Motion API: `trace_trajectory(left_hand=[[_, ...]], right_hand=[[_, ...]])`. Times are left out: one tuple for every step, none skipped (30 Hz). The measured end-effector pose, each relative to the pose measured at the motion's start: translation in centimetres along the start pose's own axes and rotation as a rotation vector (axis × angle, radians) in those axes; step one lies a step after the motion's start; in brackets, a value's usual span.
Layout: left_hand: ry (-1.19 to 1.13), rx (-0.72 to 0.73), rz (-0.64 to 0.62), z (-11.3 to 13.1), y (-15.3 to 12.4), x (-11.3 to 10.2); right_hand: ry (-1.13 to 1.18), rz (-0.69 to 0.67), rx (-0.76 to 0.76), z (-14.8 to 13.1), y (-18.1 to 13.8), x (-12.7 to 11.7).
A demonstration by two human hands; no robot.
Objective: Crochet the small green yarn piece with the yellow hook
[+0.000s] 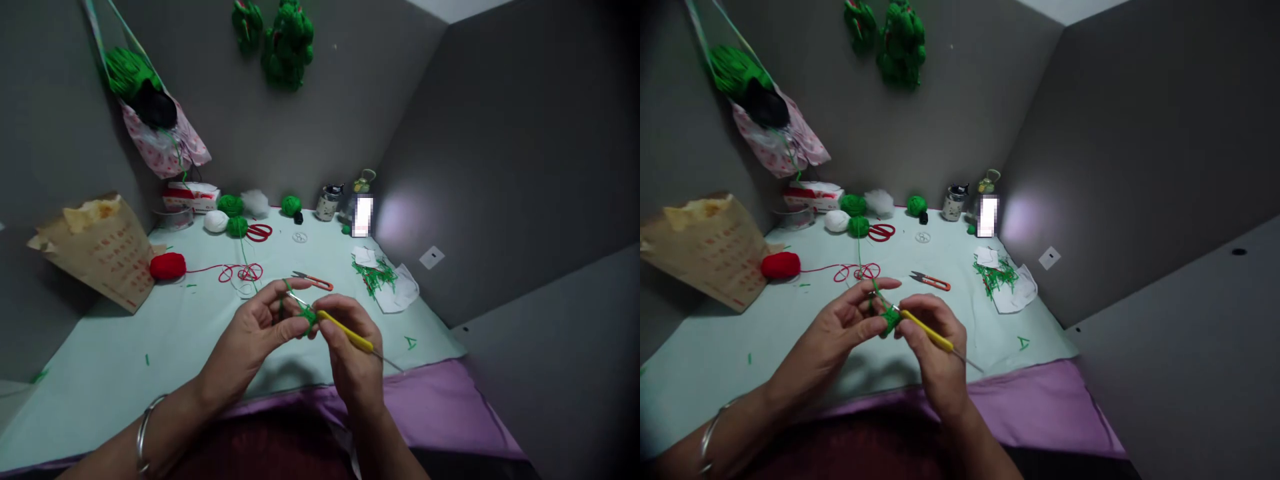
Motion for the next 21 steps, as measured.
trace_trajectory(left_hand=[[0.005,-0.004,0.002,-0.3,0.2,-0.2],[-0.005,-0.014,0.01,-0.7,0.3,-0.4],[-0.026,-0.032,0.024,-1.2,0.3,-0.6],[-0.053,-0.05,0.04,-1.7,0.3,-0.8],[-0.081,-0.068,0.054,-2.2,0.2,-1.0],[-0.105,-0.085,0.067,-2.6,0.1,-1.2],[-0.124,-0.098,0.079,-2.9,0.0,-1.3],[-0.135,-0.109,0.089,-3.1,-0.1,-1.4],[-0.137,-0.116,0.096,-3.3,-0.1,-1.6],[-0.13,-0.12,0.102,-3.4,-0.1,-1.7],[-0.114,-0.118,0.105,-3.4,-0.1,-1.8],[-0.089,-0.112,0.105,-3.3,-0.1,-1.8],[-0.057,-0.1,0.102,-3.3,-0.1,-1.9],[-0.023,-0.086,0.1,-3.1,-0.1,-1.9],[0.012,-0.073,0.099,-3.0,-0.1,-1.9],[0.044,-0.061,0.1,-2.9,-0.1,-1.9],[0.069,-0.055,0.102,-2.8,-0.1,-1.9],[0.086,-0.053,0.102,-2.8,-0.1,-1.9],[0.093,-0.05,0.101,-2.8,-0.1,-1.9],[0.093,-0.048,0.099,-2.8,-0.2,-1.9],[0.087,-0.045,0.093,-2.8,-0.2,-1.9]], right_hand=[[0.01,0.04,0.002,0.4,0.2,-0.2],[0.018,0.067,0.005,0.8,0.4,-0.4],[0.024,0.076,0.014,1.2,0.5,-0.5],[0.031,0.075,0.03,1.6,0.6,-0.6],[0.035,0.066,0.049,2.0,0.6,-0.6],[0.034,0.052,0.068,2.3,0.5,-0.6],[0.026,0.034,0.081,2.5,0.5,-0.5],[0.012,0.015,0.086,2.6,0.4,-0.5],[-0.007,0.001,0.079,2.6,0.3,-0.4],[-0.034,-0.005,0.058,2.5,0.3,-0.4],[-0.07,-0.001,0.022,2.4,0.3,-0.3],[-0.111,0.01,-0.021,2.1,0.2,-0.3],[-0.15,0.021,-0.065,1.9,0.2,-0.3],[-0.18,0.03,-0.102,1.7,0.1,-0.2],[-0.197,0.037,-0.124,1.7,0.1,-0.1],[-0.197,0.043,-0.128,1.7,0.0,-0.1],[-0.183,0.047,-0.113,1.9,0.0,-0.1],[-0.16,0.054,-0.087,2.1,0.0,-0.2],[-0.134,0.064,-0.056,2.4,0.0,-0.3],[-0.106,0.075,-0.023,2.6,0.1,-0.4],[-0.074,0.082,0.008,2.8,0.1,-0.6]])
Point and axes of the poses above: each hand's wrist, its own y-axis towards the middle knuckle, its own x-axis out of the palm, z = x × y, the point moved 6 cm from there along y, towards the middle knuckle, and after that the axes turned 3 degrees about z, right-handed, at the moved point
